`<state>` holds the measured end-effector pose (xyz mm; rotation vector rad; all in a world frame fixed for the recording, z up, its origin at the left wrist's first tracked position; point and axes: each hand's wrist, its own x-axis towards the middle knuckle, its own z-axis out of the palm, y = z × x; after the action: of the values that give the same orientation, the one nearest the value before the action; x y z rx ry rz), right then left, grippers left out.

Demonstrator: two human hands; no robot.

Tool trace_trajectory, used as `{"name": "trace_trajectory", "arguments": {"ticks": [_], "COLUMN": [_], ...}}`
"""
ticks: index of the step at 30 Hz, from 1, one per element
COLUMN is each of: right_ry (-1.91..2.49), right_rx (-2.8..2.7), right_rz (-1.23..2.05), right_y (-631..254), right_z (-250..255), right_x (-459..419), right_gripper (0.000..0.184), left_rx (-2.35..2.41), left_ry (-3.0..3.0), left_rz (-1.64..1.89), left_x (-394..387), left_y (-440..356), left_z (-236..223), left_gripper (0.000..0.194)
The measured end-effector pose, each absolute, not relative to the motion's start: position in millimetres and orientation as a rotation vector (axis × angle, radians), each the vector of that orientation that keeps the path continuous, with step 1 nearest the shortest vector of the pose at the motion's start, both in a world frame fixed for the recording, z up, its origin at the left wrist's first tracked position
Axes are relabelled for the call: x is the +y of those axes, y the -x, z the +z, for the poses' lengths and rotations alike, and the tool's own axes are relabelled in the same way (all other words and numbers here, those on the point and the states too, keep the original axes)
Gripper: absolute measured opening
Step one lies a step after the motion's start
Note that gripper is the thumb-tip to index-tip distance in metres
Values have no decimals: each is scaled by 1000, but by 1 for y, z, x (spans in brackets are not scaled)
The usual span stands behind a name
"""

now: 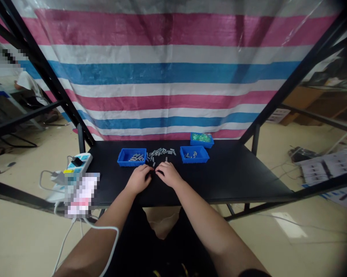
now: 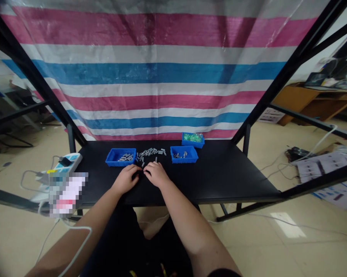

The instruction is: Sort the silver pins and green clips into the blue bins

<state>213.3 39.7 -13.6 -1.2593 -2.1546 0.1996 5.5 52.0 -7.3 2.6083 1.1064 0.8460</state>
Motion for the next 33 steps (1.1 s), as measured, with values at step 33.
{"name": "trace_trajectory", "arguments": {"ticks": [33], "right_ry": [2036], "right_rx": [-1407], "right_rz": [109], "right_y": [-264], "right_z": [-21], "right_x": [20], "right_gripper": [41], "left_rx": [1128], "left_ry": [-2529], "left_rz": [846], "left_x": [54], "left_y": [-1], "left_z": [-11], "left_gripper": [17]}}
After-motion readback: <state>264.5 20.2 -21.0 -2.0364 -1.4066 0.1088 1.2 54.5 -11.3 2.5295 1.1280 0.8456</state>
